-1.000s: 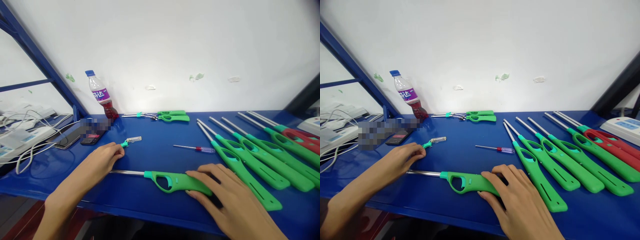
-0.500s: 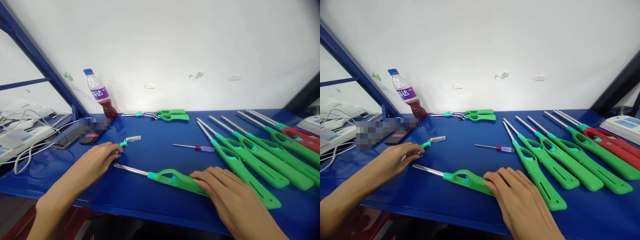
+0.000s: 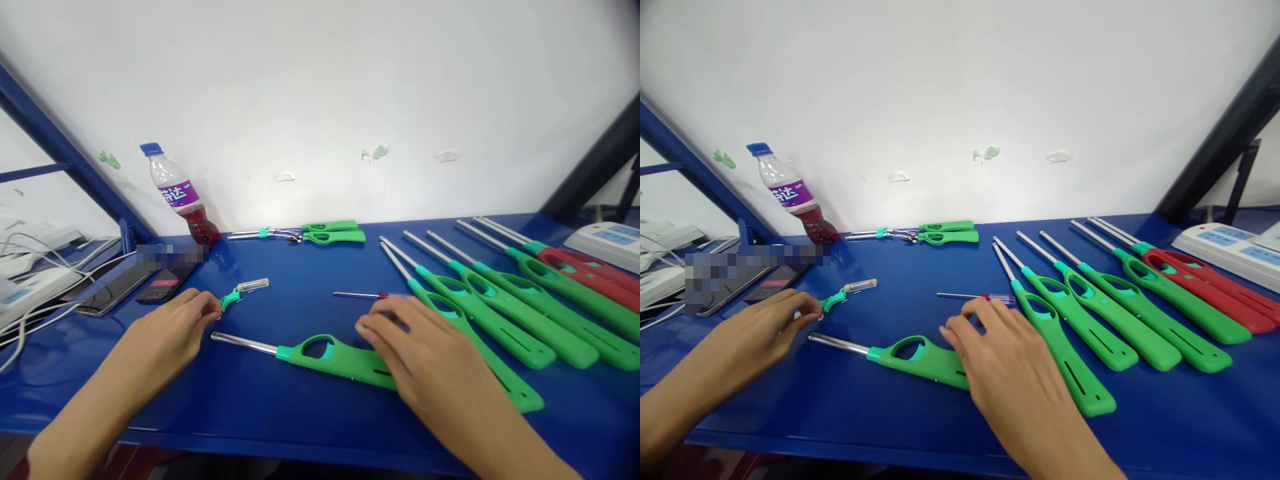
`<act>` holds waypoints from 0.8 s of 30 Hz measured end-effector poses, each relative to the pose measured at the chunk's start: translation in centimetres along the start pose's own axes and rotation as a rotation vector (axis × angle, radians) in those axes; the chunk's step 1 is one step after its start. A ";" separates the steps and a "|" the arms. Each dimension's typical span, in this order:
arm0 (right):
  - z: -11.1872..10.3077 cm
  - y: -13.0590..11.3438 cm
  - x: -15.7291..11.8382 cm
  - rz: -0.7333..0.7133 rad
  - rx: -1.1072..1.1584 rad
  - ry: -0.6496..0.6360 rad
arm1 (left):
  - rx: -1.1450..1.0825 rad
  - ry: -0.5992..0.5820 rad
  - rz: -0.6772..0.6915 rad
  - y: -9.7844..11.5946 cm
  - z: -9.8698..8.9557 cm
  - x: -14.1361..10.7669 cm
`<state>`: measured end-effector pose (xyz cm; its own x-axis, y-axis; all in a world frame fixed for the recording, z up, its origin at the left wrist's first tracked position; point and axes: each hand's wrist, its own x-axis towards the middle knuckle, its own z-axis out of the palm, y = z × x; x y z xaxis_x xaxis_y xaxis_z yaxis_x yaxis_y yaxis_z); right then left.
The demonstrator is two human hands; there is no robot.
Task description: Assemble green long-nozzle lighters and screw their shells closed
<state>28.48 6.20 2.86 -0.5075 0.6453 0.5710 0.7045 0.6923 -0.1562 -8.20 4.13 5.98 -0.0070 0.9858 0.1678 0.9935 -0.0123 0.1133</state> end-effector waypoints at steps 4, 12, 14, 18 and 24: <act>-0.3 1.6 1.7 0.028 -0.127 -0.070 | 0.032 -0.057 -0.049 0.9 -1.1 -0.3; 1.6 2.1 2.7 0.067 -0.252 -0.268 | -0.139 0.059 0.174 2.1 -0.3 -0.4; 1.5 1.6 2.9 0.083 -0.251 -0.274 | -0.196 0.121 0.274 3.1 -0.2 -0.6; 1.3 0.8 2.8 0.096 -0.243 -0.276 | -0.322 0.117 0.416 6.0 -0.3 -1.1; 1.0 1.3 2.3 0.137 -0.253 -0.242 | -0.521 0.122 0.404 9.7 -0.1 -1.4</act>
<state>27.71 8.89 3.19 -0.4817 0.8047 0.3469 0.8587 0.5125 0.0037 1.46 2.61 6.90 0.3111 0.8609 0.4025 0.7357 -0.4863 0.4714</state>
